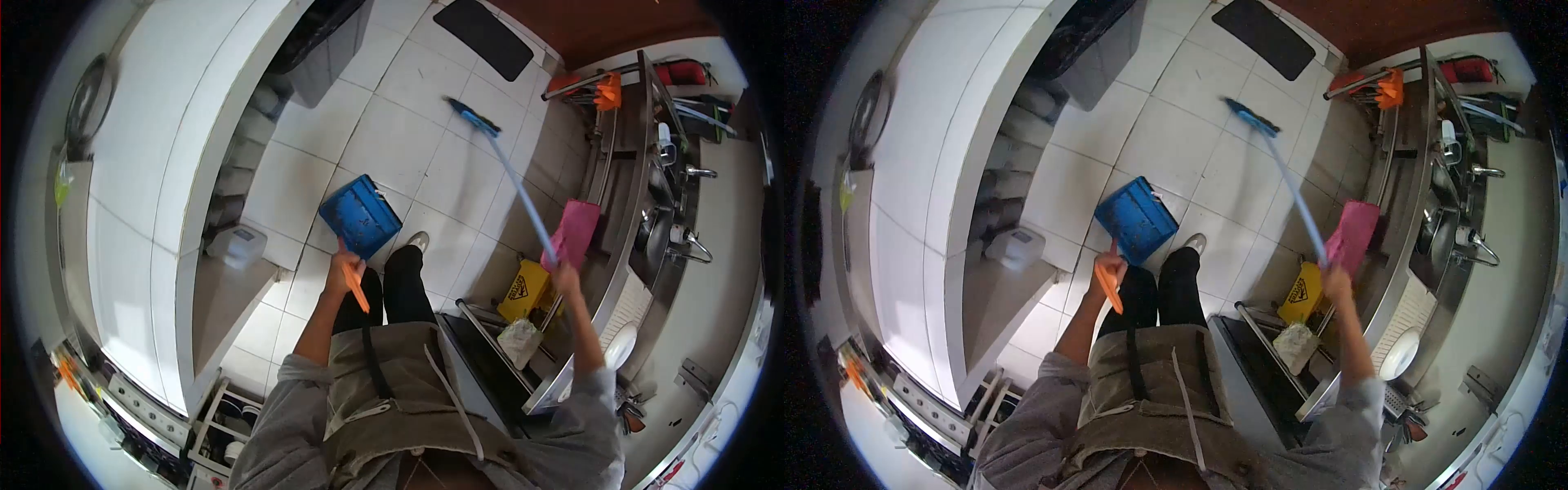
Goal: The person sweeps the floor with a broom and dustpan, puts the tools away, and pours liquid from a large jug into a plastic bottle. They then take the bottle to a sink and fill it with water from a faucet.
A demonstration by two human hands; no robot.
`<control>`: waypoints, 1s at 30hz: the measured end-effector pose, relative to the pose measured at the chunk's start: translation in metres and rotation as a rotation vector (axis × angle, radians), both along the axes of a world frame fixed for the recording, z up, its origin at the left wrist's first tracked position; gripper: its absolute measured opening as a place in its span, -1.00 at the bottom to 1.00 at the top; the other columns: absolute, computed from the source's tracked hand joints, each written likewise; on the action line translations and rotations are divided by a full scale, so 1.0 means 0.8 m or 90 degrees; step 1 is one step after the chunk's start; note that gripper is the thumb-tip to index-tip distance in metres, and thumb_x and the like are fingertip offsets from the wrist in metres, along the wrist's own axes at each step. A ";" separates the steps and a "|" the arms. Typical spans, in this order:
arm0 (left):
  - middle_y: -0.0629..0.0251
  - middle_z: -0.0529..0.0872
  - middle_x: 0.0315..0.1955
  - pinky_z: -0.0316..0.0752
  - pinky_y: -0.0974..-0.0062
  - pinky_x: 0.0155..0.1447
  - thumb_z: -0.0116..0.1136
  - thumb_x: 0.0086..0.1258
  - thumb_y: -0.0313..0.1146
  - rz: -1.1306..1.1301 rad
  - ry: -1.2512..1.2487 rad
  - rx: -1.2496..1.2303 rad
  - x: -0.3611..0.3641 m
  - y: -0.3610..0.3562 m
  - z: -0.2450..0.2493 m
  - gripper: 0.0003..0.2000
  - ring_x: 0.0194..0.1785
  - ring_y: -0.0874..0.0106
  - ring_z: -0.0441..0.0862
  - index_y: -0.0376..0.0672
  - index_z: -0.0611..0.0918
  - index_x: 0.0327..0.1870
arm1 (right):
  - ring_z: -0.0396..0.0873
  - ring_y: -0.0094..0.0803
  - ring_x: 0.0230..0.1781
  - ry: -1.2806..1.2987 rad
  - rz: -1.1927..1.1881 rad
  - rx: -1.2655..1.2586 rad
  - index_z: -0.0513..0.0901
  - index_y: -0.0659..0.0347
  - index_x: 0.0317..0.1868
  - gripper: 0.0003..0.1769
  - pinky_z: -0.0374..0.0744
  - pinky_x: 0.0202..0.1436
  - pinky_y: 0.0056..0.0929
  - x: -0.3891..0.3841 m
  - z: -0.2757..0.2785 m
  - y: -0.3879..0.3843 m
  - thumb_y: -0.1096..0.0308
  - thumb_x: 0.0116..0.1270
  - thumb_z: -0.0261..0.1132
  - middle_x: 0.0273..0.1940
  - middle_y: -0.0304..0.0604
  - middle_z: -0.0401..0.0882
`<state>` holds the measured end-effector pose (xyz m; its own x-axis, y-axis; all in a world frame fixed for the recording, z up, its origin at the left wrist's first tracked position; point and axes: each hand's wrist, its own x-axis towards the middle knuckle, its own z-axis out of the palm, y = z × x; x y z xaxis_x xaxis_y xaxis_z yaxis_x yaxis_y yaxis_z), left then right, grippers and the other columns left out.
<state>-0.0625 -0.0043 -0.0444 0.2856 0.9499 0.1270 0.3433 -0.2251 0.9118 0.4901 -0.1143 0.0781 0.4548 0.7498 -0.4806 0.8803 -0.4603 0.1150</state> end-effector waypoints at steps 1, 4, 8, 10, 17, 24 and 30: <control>0.16 0.35 -0.80 0.28 0.38 -0.50 0.15 -0.06 -0.62 -0.006 0.071 -0.006 -0.002 0.005 0.000 -0.77 -0.68 0.21 0.35 -0.23 0.33 -0.75 | 0.59 0.11 -0.18 -0.112 -0.014 -0.036 0.45 0.33 -0.07 -0.62 0.52 -0.11 0.03 0.010 -0.011 0.041 0.19 0.34 -0.07 -0.24 0.22 0.59; 0.15 0.32 -0.83 0.27 0.31 -0.49 0.17 -0.03 -0.53 0.020 -0.034 -0.061 0.009 0.016 0.001 -0.71 -0.70 0.18 0.34 -0.27 0.30 -0.79 | 0.61 0.04 -0.19 -0.369 0.179 0.122 0.55 0.31 -0.08 -0.58 0.58 -0.12 -0.06 0.061 -0.053 0.115 0.12 0.33 0.01 -0.24 0.13 0.62; 0.12 0.36 -0.81 0.31 0.33 -0.42 0.19 -0.01 -0.48 0.037 -0.001 -0.050 0.009 0.011 0.018 -0.71 -0.66 0.16 0.38 -0.27 0.32 -0.79 | 0.55 -0.04 -0.01 -0.208 -0.004 -0.120 0.60 0.26 -0.11 -0.62 0.54 0.02 -0.16 -0.050 0.020 0.229 0.11 0.31 0.09 0.00 0.09 0.54; 0.11 0.40 -0.79 0.33 0.29 -0.39 0.21 -0.02 -0.47 0.036 -0.065 -0.114 0.003 0.008 0.018 -0.72 -0.63 0.15 0.42 -0.26 0.34 -0.77 | 0.55 -0.05 -0.01 -0.216 0.013 -0.120 0.63 0.26 -0.18 -0.63 0.54 0.01 -0.18 -0.069 0.031 0.227 0.10 0.30 0.12 0.00 0.10 0.54; 0.04 0.50 -0.67 0.34 0.25 -0.41 0.12 -0.09 -0.56 0.108 -0.080 -0.069 0.008 -0.011 0.014 -0.90 -0.51 0.10 0.50 -0.31 0.45 -0.66 | 0.59 0.01 -0.20 -0.092 0.226 -0.160 0.62 0.28 -0.20 -0.64 0.55 -0.13 -0.11 -0.087 0.125 0.196 0.13 0.30 0.10 -0.27 0.14 0.59; 0.18 0.50 -0.50 0.33 0.26 -0.21 0.15 -0.09 -0.54 0.221 -0.054 -0.045 0.013 -0.015 0.019 -0.86 -0.34 0.13 0.46 -0.20 0.42 -0.54 | 0.59 0.08 -0.45 0.031 0.149 -0.428 0.59 0.41 -0.40 -0.37 0.53 -0.33 -0.06 -0.230 0.204 0.194 -0.10 0.35 -0.01 -0.60 0.21 0.51; 0.22 0.50 -0.45 0.27 0.23 -0.04 0.19 -0.05 -0.51 0.289 -0.015 -0.002 0.021 -0.008 0.039 -0.83 -0.25 0.15 0.45 -0.17 0.41 -0.52 | 0.56 0.14 -0.39 0.131 0.248 -0.385 0.59 0.40 -0.40 -0.35 0.49 -0.26 -0.07 -0.246 0.202 0.173 -0.14 0.34 -0.01 -0.52 0.27 0.53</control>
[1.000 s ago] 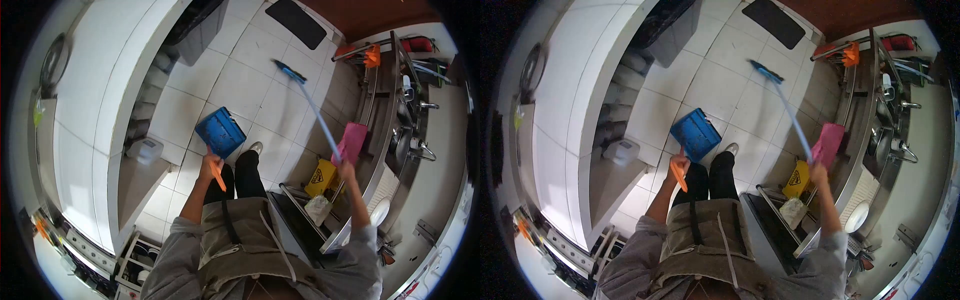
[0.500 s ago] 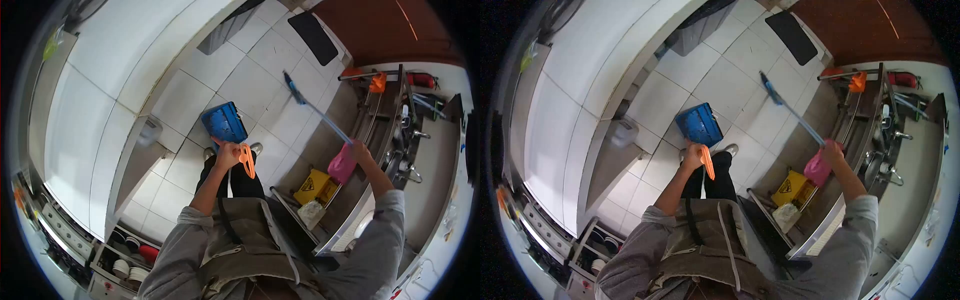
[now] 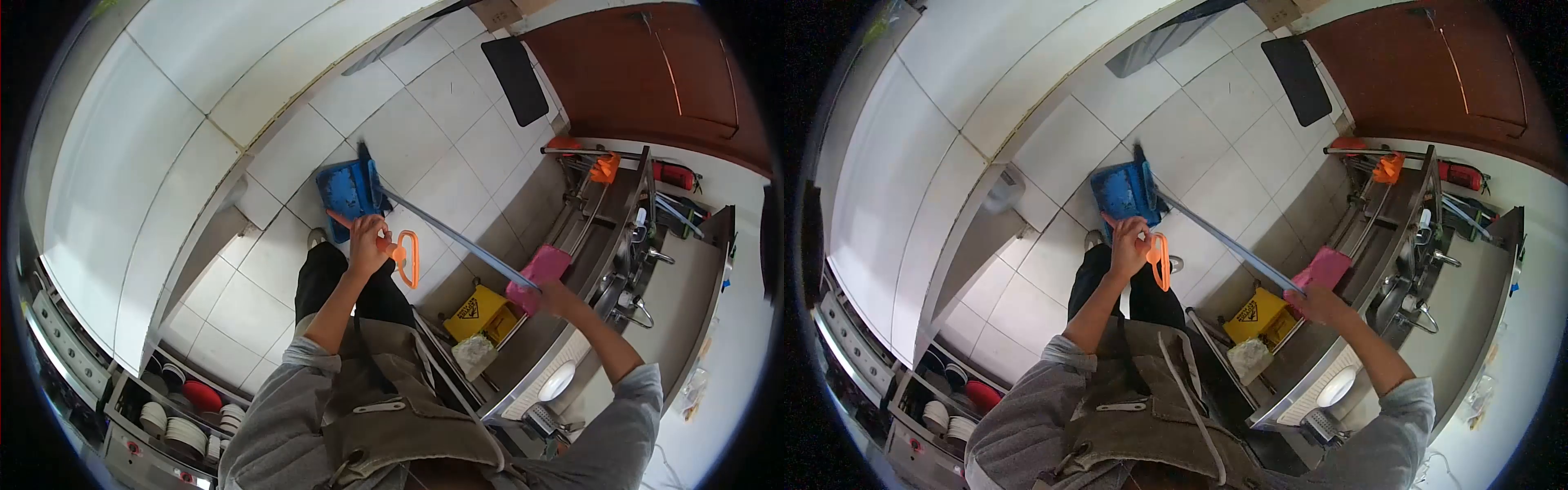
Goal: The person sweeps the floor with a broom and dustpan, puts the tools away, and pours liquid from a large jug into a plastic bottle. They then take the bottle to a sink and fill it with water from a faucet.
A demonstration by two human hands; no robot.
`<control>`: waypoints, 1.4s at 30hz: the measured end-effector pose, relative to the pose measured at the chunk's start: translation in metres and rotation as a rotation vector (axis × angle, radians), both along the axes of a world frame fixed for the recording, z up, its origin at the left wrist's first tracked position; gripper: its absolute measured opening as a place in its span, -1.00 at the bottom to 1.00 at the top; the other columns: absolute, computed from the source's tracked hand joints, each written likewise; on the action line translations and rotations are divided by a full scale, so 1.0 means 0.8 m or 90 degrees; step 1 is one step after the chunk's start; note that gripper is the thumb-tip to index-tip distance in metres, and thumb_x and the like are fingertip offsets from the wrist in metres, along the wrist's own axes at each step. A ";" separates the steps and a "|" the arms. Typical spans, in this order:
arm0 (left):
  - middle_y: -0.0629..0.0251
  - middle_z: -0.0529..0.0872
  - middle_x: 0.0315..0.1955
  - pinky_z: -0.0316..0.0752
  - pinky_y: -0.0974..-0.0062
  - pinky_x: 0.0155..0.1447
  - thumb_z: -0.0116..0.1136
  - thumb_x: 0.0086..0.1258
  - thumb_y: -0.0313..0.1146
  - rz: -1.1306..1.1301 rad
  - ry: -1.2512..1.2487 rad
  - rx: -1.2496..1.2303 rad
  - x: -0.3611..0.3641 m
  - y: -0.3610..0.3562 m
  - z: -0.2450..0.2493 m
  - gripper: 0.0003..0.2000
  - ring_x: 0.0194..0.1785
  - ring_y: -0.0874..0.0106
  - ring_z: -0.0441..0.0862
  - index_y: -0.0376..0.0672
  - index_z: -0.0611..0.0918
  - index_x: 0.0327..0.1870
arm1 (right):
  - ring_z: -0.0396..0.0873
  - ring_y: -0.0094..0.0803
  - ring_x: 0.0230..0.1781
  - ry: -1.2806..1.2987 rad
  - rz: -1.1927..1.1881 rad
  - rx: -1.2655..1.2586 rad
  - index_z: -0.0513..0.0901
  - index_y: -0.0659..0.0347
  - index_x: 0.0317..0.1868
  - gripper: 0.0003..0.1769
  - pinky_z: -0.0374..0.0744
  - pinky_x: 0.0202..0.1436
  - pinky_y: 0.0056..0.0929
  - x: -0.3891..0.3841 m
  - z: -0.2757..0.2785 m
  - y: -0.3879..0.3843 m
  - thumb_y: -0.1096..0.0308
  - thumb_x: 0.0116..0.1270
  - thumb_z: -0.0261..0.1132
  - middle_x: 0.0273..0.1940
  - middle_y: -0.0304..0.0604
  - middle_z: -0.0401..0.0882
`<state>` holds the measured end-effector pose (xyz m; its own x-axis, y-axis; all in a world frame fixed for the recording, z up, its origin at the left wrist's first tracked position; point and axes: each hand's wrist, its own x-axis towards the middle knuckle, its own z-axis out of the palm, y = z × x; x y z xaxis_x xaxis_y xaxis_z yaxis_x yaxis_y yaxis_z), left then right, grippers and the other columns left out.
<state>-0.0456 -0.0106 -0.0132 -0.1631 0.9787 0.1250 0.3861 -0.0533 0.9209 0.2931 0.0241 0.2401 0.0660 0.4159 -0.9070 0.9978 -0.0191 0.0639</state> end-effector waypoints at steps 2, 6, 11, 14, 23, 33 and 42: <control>0.24 0.50 -0.45 0.26 0.20 -0.01 0.20 -0.04 -0.49 -0.001 0.002 0.014 0.007 -0.004 -0.003 -0.83 -0.23 0.16 0.45 -0.17 0.41 -0.52 | 0.56 0.15 -0.35 -0.006 -0.002 0.027 0.60 0.38 -0.39 -0.36 0.48 -0.23 -0.08 -0.032 0.031 -0.001 -0.14 0.34 0.00 -0.48 0.27 0.54; 0.17 0.49 -0.54 0.35 0.24 -0.07 0.19 -0.03 -0.53 -0.083 -0.061 -0.078 0.018 -0.015 -0.021 -0.84 -0.30 0.16 0.49 -0.21 0.41 -0.53 | 0.55 0.14 -0.27 -0.073 -0.044 0.037 0.62 0.33 -0.35 -0.40 0.47 -0.17 -0.09 -0.005 0.067 -0.014 -0.13 0.33 0.01 -0.41 0.22 0.57; 0.08 0.42 -0.67 0.40 0.31 -0.29 0.10 -0.06 -0.60 -0.197 -0.122 -0.147 0.001 -0.019 -0.013 -0.88 -0.50 0.10 0.45 -0.29 0.39 -0.58 | 0.55 -0.06 -0.43 -0.183 -0.109 0.055 0.60 0.34 -0.39 -0.37 0.48 -0.30 -0.16 0.070 0.117 -0.032 -0.16 0.32 0.02 -0.51 0.15 0.53; 0.05 0.42 -0.69 0.36 0.33 -0.38 0.03 -0.08 -0.64 -0.244 -0.123 -0.103 -0.011 -0.017 -0.022 -0.92 -0.53 0.08 0.45 -0.31 0.40 -0.61 | 0.55 0.11 -0.13 -0.296 -0.232 -0.015 0.63 0.38 -0.28 -0.32 0.47 -0.06 -0.06 0.070 0.116 -0.014 -0.19 0.31 -0.02 -0.29 0.33 0.56; 0.02 0.41 -0.76 0.33 0.33 -0.47 0.10 -0.03 -0.57 -0.231 -0.116 -0.041 -0.026 -0.005 -0.040 -0.77 -0.61 0.10 0.47 -0.30 0.29 -0.74 | 0.62 0.06 -0.46 -0.234 0.034 0.067 0.60 0.47 -0.45 -0.23 0.56 -0.22 -0.13 0.173 -0.014 -0.021 -0.22 0.30 -0.06 -0.64 0.18 0.53; 0.09 0.51 -0.72 0.39 0.28 -0.42 0.24 -0.12 -0.43 -0.271 -0.129 -0.107 0.002 -0.005 -0.036 -0.80 -0.55 0.12 0.53 -0.26 0.43 -0.72 | 0.60 0.10 -0.32 -0.203 -0.179 -0.103 0.62 0.44 -0.32 -0.28 0.50 -0.17 -0.08 0.028 0.025 -0.016 -0.21 0.30 -0.01 -0.40 0.30 0.58; 0.05 0.51 -0.68 0.41 0.31 -0.40 0.19 -0.09 -0.47 -0.245 -0.089 -0.134 0.006 -0.009 -0.013 -0.85 -0.51 0.11 0.54 -0.28 0.45 -0.69 | 0.56 0.13 -0.27 -0.084 -0.019 0.010 0.61 0.34 -0.22 -0.35 0.46 -0.17 -0.08 0.006 0.080 -0.013 -0.17 0.35 -0.05 -0.37 0.23 0.58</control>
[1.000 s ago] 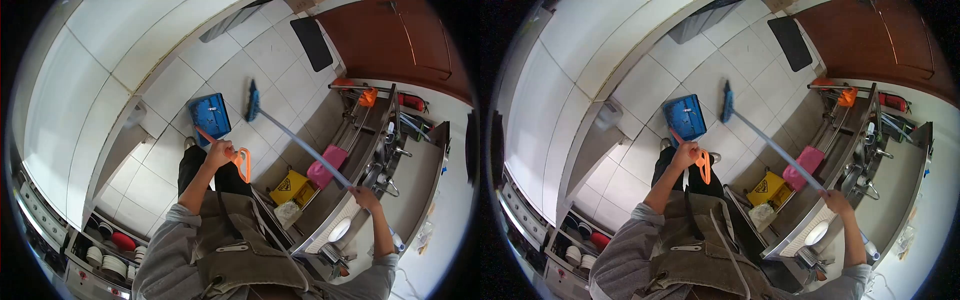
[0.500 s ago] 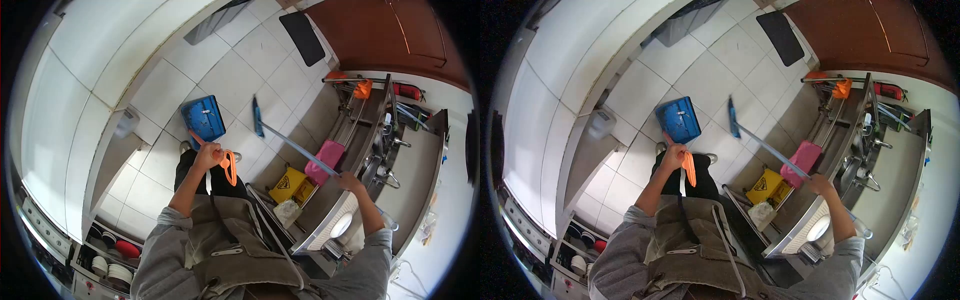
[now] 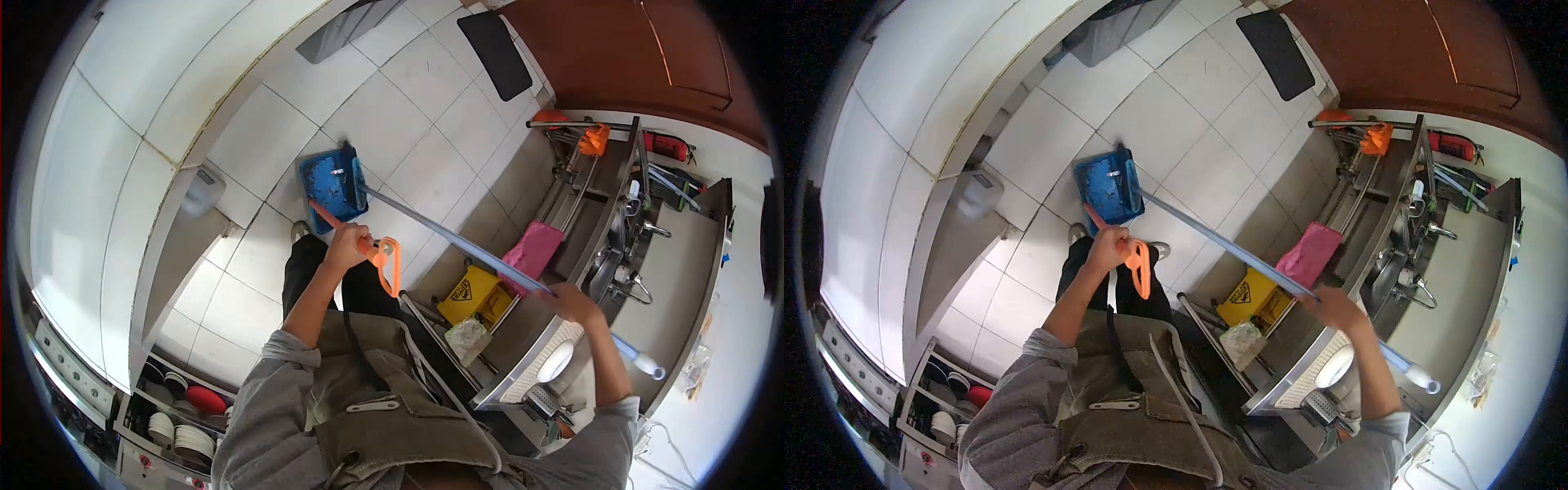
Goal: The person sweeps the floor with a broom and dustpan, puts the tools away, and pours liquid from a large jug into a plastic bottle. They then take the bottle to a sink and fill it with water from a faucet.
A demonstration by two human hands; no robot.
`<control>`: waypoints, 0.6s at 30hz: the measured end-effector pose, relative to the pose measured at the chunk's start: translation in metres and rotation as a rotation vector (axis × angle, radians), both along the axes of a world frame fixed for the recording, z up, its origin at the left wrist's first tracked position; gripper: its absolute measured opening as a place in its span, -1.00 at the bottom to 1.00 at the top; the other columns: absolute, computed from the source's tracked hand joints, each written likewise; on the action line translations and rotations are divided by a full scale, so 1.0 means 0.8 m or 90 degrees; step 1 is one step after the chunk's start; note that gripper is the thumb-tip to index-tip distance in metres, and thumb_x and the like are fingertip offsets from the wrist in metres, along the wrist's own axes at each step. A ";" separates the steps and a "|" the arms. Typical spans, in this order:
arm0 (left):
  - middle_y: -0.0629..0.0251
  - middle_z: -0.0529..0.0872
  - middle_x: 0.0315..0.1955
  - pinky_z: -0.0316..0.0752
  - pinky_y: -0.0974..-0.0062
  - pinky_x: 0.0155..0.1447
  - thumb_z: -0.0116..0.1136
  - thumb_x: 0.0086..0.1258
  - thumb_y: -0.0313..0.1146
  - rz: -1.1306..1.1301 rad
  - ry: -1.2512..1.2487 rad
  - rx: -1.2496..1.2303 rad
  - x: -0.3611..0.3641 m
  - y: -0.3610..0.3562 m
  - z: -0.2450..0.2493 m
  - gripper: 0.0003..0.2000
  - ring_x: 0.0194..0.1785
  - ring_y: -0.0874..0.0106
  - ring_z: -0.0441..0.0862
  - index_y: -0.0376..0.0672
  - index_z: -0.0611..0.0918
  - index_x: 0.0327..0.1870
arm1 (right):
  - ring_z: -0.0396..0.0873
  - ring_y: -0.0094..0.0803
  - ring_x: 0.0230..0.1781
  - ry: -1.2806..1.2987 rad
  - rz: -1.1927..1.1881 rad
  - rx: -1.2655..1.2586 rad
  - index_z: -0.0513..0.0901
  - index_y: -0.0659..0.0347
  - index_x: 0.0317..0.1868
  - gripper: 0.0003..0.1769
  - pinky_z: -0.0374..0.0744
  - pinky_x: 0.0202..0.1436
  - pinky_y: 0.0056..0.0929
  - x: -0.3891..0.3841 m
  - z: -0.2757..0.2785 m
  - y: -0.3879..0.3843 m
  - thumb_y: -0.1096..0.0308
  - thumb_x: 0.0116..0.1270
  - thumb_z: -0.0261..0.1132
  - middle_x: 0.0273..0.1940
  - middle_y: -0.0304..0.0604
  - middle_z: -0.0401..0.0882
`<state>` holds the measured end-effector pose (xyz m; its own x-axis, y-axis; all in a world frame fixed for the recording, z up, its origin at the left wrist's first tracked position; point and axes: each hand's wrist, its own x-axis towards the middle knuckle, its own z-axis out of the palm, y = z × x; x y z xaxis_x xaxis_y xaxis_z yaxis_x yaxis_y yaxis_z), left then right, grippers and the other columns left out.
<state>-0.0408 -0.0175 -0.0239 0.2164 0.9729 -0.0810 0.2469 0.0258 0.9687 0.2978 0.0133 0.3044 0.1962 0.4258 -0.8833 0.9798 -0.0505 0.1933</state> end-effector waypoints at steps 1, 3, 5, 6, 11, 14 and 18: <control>0.05 0.51 -0.68 0.41 0.31 -0.40 0.19 -0.09 -0.47 0.001 0.000 0.000 -0.004 -0.003 -0.004 -0.85 -0.51 0.11 0.54 -0.28 0.45 -0.69 | 0.56 0.11 -0.29 -0.054 -0.053 -0.024 0.61 0.35 -0.25 -0.34 0.46 -0.18 -0.09 -0.006 0.023 0.010 -0.19 0.34 -0.05 -0.39 0.21 0.58; 0.06 0.51 -0.65 0.40 0.37 -0.37 0.16 -0.09 -0.52 0.045 0.008 0.003 -0.018 -0.014 -0.022 -0.87 -0.48 0.12 0.53 -0.29 0.44 -0.67 | 0.56 0.10 -0.30 -0.109 -0.105 -0.048 0.62 0.36 -0.29 -0.32 0.46 -0.19 -0.10 -0.001 0.051 0.016 -0.20 0.33 -0.04 -0.42 0.19 0.58; 0.07 0.50 -0.65 0.40 0.40 -0.36 0.14 -0.09 -0.54 0.074 -0.073 -0.078 -0.029 -0.027 -0.043 -0.88 -0.48 0.13 0.53 -0.29 0.43 -0.66 | 0.57 0.01 -0.40 -0.196 -0.164 -0.044 0.61 0.38 -0.36 -0.28 0.47 -0.25 -0.13 0.019 0.069 0.013 -0.23 0.32 -0.04 -0.48 0.16 0.57; 0.08 0.48 -0.66 0.40 0.43 -0.35 0.13 -0.09 -0.56 0.101 -0.153 -0.159 -0.036 -0.030 -0.047 -0.88 -0.48 0.14 0.52 -0.29 0.42 -0.64 | 0.57 0.01 -0.40 -0.193 -0.161 -0.043 0.61 0.38 -0.36 -0.28 0.47 -0.25 -0.13 0.029 0.072 0.012 -0.23 0.32 -0.04 -0.48 0.16 0.57; 0.33 0.29 -0.77 0.17 0.55 -0.55 0.11 0.05 -0.68 0.165 -0.099 0.112 -0.047 -0.051 -0.016 -0.74 -0.67 0.52 0.29 -0.25 0.29 -0.69 | 0.55 -0.19 -0.62 -0.164 -0.024 0.073 0.57 0.43 -0.44 -0.24 0.51 -0.42 -0.19 0.138 0.045 0.009 -0.27 0.30 -0.03 -0.62 0.05 0.51; 0.23 0.33 -0.77 0.22 0.46 -0.54 0.13 0.00 -0.63 0.225 -0.059 0.120 -0.061 -0.074 -0.018 -0.80 -0.67 0.37 0.33 -0.29 0.35 -0.68 | 0.54 -0.19 -0.66 -0.249 -0.127 0.042 0.56 0.43 -0.47 -0.25 0.51 -0.53 -0.20 0.140 0.041 0.042 -0.25 0.29 0.00 -0.62 0.03 0.52; 0.15 0.39 -0.76 0.24 0.41 -0.56 0.15 -0.01 -0.60 0.221 0.072 0.155 -0.058 -0.086 0.020 -0.80 -0.69 0.27 0.36 -0.26 0.36 -0.70 | 0.60 -0.04 -0.57 -0.260 -0.108 0.036 0.58 0.46 -0.46 -0.26 0.55 -0.46 -0.15 0.213 0.013 0.037 -0.22 0.29 0.02 -0.52 0.17 0.56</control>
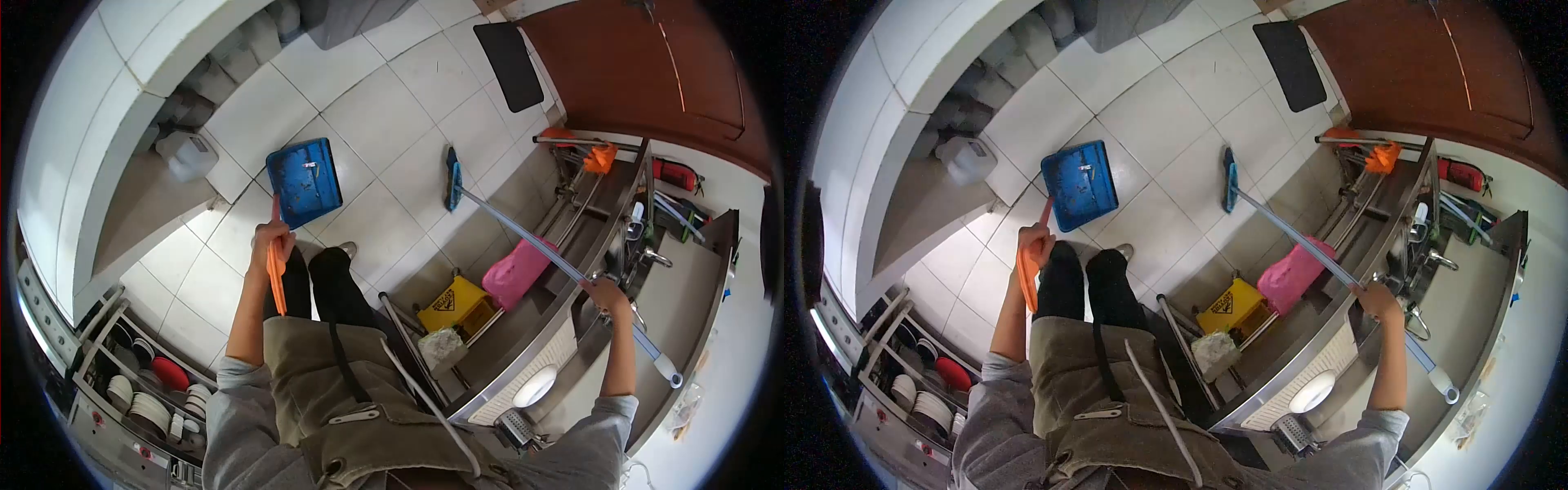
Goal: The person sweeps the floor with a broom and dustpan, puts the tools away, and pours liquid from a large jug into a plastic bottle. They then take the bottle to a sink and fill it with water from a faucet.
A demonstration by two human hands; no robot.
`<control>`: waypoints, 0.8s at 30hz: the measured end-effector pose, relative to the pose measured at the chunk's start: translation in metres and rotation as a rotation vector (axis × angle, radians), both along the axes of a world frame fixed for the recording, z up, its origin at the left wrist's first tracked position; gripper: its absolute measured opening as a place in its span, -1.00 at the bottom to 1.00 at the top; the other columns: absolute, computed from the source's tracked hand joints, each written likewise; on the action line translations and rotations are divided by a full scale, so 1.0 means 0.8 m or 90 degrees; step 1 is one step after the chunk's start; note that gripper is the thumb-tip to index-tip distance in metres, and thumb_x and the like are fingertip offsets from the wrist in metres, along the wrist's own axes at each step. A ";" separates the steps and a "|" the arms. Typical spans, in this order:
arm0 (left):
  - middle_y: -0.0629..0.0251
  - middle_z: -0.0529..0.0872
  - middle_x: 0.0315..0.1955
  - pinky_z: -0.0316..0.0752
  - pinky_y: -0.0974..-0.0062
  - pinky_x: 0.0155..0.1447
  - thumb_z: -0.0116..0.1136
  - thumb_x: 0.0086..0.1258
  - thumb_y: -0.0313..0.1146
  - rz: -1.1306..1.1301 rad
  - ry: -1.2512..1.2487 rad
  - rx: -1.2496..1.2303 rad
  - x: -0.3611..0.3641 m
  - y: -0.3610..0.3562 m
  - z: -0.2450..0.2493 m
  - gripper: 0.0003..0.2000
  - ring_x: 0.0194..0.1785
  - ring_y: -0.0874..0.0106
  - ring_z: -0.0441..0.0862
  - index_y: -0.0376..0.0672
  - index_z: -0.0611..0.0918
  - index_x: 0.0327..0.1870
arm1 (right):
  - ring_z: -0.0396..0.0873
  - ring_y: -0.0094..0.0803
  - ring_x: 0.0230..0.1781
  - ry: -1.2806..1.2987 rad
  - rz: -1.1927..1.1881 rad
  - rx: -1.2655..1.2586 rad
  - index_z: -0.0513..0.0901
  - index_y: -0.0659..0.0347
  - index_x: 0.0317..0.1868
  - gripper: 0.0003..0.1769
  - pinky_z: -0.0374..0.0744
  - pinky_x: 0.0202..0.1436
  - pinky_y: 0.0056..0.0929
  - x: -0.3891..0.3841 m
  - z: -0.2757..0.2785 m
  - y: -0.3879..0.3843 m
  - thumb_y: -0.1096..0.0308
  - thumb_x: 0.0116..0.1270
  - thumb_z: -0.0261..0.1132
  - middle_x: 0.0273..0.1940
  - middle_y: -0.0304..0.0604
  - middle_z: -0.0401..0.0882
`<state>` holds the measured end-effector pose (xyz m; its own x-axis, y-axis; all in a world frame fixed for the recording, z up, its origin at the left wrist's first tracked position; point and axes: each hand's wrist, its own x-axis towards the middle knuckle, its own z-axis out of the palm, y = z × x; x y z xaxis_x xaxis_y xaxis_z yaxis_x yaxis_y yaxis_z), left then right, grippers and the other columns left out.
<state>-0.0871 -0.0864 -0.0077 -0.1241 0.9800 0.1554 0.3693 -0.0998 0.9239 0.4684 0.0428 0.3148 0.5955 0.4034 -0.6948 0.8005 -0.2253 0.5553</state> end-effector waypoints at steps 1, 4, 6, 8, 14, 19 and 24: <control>0.17 0.36 -0.78 0.19 0.43 -0.57 0.13 -0.04 -0.63 -0.015 -0.016 -0.027 0.003 -0.006 0.001 -0.77 -0.70 0.29 0.35 -0.26 0.32 -0.73 | 0.60 -0.04 -0.57 0.001 -0.005 -0.003 0.58 0.46 -0.46 -0.26 0.55 -0.46 -0.15 0.013 -0.006 -0.007 -0.22 0.29 0.02 -0.52 0.17 0.56; 0.19 0.34 -0.80 0.16 0.44 -0.56 0.10 -0.06 -0.64 -0.057 0.026 -0.124 0.010 -0.031 0.001 -0.77 -0.70 0.29 0.37 -0.26 0.30 -0.76 | 0.56 -0.07 -0.63 0.040 0.134 0.014 0.57 0.45 -0.47 -0.30 0.51 -0.49 -0.16 0.053 -0.042 -0.040 -0.20 0.24 0.10 -0.65 0.13 0.51; 0.21 0.32 -0.80 0.17 0.44 -0.56 0.12 -0.05 -0.58 -0.041 0.007 -0.160 0.019 -0.056 -0.021 -0.76 -0.69 0.31 0.35 -0.24 0.30 -0.76 | 0.58 0.14 -0.38 0.068 0.202 0.038 0.61 0.47 -0.36 -0.33 0.50 -0.23 -0.06 0.061 -0.072 -0.064 -0.16 0.24 0.10 -0.48 0.30 0.55; 0.18 0.33 -0.78 0.18 0.38 -0.55 0.15 -0.06 -0.47 -0.010 -0.012 -0.182 0.028 -0.074 -0.034 -0.76 -0.69 0.27 0.35 -0.25 0.32 -0.75 | 0.54 0.20 -0.25 0.134 0.167 0.023 0.61 0.46 -0.39 -0.34 0.46 -0.11 -0.02 0.013 -0.078 -0.074 -0.14 0.27 0.07 -0.40 0.34 0.54; 0.15 0.34 -0.79 0.19 0.41 -0.57 0.08 -0.07 -0.57 -0.061 -0.044 -0.165 0.045 -0.099 -0.029 -0.80 -0.71 0.29 0.35 -0.27 0.32 -0.75 | 0.52 0.18 -0.22 0.173 0.185 -0.009 0.62 0.39 -0.39 -0.35 0.46 -0.08 -0.06 -0.110 -0.075 -0.111 -0.15 0.31 0.01 -0.37 0.27 0.56; 0.09 0.46 -0.72 0.32 0.28 -0.43 0.15 -0.05 -0.45 -0.063 -0.017 -0.148 0.053 -0.099 -0.042 -0.83 -0.57 0.13 0.46 -0.27 0.43 -0.72 | 0.51 0.16 -0.16 0.236 0.160 -0.037 0.61 0.36 -0.28 -0.38 0.45 -0.06 -0.07 -0.203 -0.077 -0.119 -0.14 0.31 0.01 -0.30 0.27 0.56; 0.11 0.48 -0.71 0.31 0.34 -0.45 0.14 -0.04 -0.45 -0.038 -0.022 -0.145 0.027 -0.102 -0.044 -0.84 -0.57 0.15 0.47 -0.28 0.45 -0.71 | 0.50 0.14 -0.13 0.232 0.148 -0.063 0.61 0.31 -0.20 -0.39 0.44 -0.02 -0.11 -0.217 -0.020 -0.109 -0.16 0.31 0.00 -0.25 0.24 0.56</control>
<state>-0.0656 -0.1684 -0.0431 -0.0658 0.9951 -0.0739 0.3366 0.0918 0.9372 0.2950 -0.0448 0.2992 0.2050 0.4186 -0.8847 0.9713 0.0242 0.2366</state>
